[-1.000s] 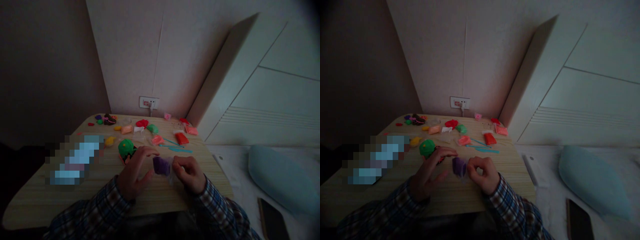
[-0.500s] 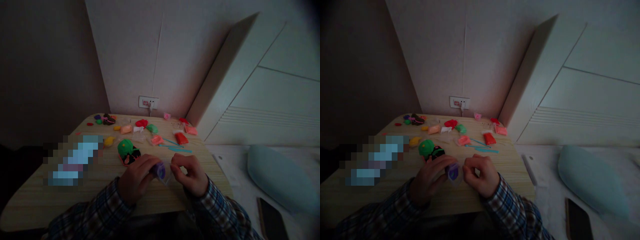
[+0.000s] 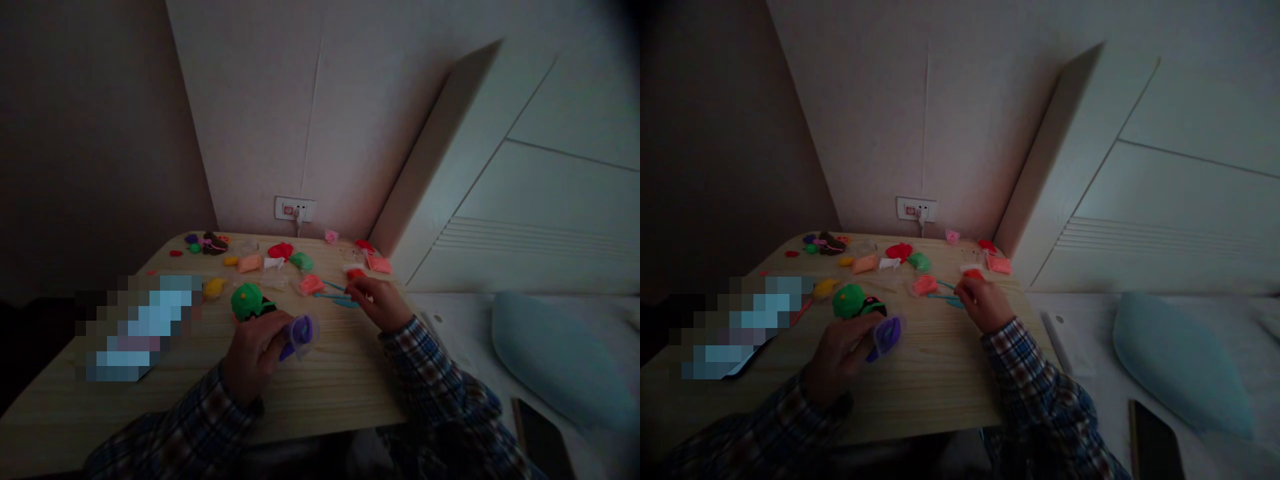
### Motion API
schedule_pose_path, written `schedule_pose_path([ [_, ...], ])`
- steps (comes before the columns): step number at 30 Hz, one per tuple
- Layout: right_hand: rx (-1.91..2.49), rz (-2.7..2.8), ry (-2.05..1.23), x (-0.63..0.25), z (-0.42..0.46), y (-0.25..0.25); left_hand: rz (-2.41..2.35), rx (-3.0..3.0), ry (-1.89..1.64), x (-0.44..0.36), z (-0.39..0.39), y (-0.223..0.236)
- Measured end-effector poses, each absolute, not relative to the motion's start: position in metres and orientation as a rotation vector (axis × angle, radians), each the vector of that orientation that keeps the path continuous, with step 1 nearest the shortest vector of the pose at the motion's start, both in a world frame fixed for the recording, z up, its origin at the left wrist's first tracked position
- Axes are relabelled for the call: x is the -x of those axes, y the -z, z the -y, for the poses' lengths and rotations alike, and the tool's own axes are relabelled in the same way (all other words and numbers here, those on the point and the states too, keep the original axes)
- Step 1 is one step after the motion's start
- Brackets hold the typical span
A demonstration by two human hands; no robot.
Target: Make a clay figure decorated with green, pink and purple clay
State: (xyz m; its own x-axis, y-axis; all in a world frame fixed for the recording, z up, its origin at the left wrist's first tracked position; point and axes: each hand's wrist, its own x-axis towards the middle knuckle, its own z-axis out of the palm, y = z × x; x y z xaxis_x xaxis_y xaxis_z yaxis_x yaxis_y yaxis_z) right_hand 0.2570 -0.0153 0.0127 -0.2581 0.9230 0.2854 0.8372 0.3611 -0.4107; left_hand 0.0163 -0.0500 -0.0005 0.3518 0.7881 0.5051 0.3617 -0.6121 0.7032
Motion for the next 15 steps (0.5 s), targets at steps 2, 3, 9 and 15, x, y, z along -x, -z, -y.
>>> schedule_pose_path([
  [2,1.575,2.231,-0.123,-0.258,0.008,-0.002,-0.960,-2.065,-1.157,-0.017,0.052,0.006],
  [3,1.609,2.255,-0.091,-0.257,0.005,0.003,-0.958,-2.013,-1.140,-0.018,0.054,0.010],
  [9,1.708,2.318,-0.095,-0.252,-0.007,0.014,-0.867,-1.858,-1.144,-0.019,0.060,0.026],
  [15,1.786,2.212,-0.153,-0.267,0.002,0.009,-0.941,-1.902,-1.057,-0.024,0.055,0.014],
])
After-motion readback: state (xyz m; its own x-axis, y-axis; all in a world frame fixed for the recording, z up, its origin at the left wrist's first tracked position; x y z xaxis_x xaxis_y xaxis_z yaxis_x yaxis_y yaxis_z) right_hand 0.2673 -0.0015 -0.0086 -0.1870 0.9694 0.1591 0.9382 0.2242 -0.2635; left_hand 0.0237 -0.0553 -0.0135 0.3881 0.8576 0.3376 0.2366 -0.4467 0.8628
